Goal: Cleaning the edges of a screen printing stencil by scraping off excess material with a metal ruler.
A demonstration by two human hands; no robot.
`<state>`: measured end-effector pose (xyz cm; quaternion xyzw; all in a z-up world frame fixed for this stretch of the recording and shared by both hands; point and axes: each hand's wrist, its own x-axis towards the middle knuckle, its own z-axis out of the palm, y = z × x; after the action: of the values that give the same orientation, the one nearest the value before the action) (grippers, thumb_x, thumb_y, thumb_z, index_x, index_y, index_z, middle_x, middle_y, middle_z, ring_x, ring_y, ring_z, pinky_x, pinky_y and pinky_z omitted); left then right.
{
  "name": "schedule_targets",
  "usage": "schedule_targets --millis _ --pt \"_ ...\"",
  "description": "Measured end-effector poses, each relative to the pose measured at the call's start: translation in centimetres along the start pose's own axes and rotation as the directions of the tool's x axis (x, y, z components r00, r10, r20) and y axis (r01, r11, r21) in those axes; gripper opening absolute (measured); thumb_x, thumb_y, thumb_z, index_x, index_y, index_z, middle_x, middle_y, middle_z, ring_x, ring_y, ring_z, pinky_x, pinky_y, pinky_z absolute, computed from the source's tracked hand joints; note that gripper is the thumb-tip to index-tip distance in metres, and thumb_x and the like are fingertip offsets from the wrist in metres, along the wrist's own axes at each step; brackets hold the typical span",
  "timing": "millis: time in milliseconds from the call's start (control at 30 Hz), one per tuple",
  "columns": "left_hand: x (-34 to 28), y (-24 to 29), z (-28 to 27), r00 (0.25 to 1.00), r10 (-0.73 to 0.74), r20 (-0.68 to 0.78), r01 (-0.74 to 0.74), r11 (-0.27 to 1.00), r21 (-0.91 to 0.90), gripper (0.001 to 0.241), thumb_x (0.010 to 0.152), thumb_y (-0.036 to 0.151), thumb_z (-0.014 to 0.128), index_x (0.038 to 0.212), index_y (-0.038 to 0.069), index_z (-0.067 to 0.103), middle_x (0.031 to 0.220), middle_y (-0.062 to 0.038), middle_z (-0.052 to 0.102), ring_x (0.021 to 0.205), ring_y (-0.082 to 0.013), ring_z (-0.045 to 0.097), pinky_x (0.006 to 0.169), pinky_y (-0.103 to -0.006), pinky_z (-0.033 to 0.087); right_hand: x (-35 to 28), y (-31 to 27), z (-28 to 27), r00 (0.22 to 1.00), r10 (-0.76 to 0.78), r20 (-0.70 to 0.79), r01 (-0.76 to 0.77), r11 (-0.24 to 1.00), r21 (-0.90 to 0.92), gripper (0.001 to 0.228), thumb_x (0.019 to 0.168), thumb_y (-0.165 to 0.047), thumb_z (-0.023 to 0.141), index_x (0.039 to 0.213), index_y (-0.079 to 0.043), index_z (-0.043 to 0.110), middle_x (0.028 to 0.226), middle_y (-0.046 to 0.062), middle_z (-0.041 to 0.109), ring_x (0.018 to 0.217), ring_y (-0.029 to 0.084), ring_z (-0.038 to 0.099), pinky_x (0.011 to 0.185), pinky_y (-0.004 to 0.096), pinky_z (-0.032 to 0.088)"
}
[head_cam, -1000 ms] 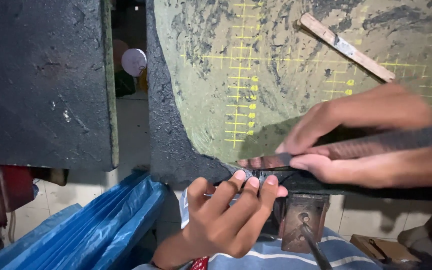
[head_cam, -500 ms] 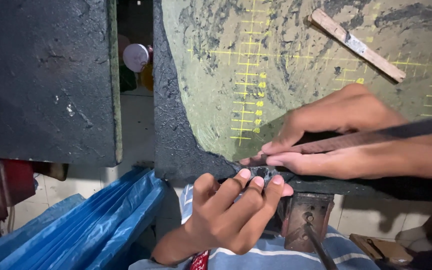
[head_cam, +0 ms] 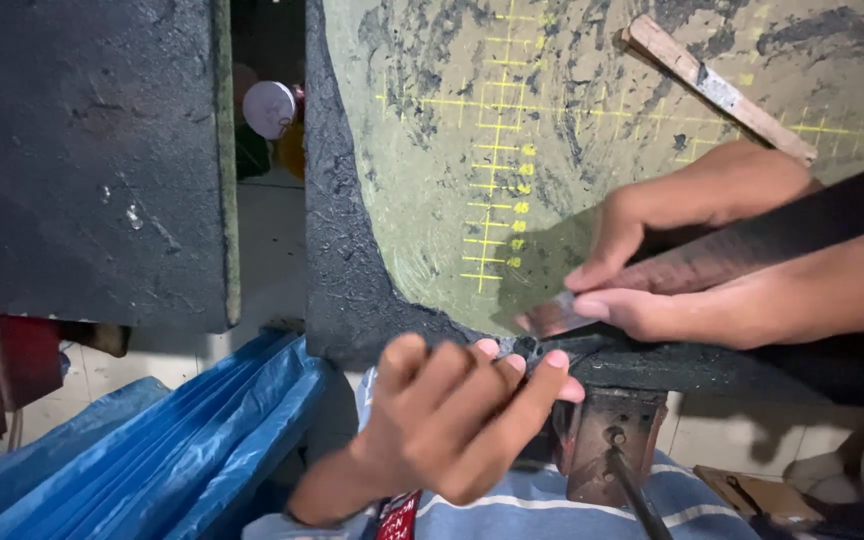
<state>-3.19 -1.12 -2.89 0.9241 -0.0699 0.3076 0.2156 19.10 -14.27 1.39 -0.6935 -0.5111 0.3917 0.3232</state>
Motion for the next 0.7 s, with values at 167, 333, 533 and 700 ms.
schedule_targets --millis 167,333,533,700 --pt "1.7 -2.8 -2.1 0.948 0.047 0.314 0.026 0.974 -0.226 0.052 0.108 0.044 0.079 0.142 0.013 0.054 0.106 -0.007 0.058 0.085 -0.0224 0.052 0.074 -0.0389 0.036 0.6 -1.9 -1.0 0.997 0.083 -0.008 -0.082 0.995 0.061 0.011 0.079 -0.023 0.082 0.085 -0.014 0.085 0.079 -0.007 0.088 0.071 -0.003 0.079 0.066 0.010 0.056" --pt "6.0 -3.8 -3.2 0.594 -0.016 0.804 0.474 0.815 -0.333 0.041 0.107 0.043 0.039 0.106 0.006 0.058 0.102 -0.008 0.064 0.089 -0.0200 0.058 0.075 -0.0356 0.049 0.4 -1.4 -2.1 0.981 0.188 -0.053 -0.176 0.968 0.180 0.024 0.091 -0.027 0.064 0.078 -0.007 0.069 0.093 0.008 0.084 0.088 0.019 0.084 0.086 0.033 0.063" --pt "4.6 -6.3 -3.6 0.788 0.256 0.560 0.043 0.884 -0.465 0.088 0.104 -0.025 0.051 0.171 0.023 0.017 0.088 -0.002 0.066 0.086 -0.0214 0.062 0.092 -0.0383 0.049 -0.3 -2.1 -2.1 0.978 0.098 -0.184 -0.060 0.977 0.204 0.028 0.103 -0.013 0.047 0.126 0.003 0.050 0.103 0.019 0.072 0.102 0.027 0.078 0.090 0.037 0.067" --pt "3.5 -3.9 -3.5 0.901 0.287 0.327 -0.172 0.926 -0.337 0.050 0.098 -0.018 0.069 0.139 -0.001 0.049 0.094 -0.011 0.068 0.085 -0.0245 0.057 0.075 -0.0403 0.044 0.7 -2.8 1.0 0.972 0.046 -0.232 0.118 0.756 0.644 0.027 0.103 -0.033 0.058 0.102 -0.007 0.051 0.062 0.000 0.039 0.058 0.013 0.051 0.074 0.033 0.064"
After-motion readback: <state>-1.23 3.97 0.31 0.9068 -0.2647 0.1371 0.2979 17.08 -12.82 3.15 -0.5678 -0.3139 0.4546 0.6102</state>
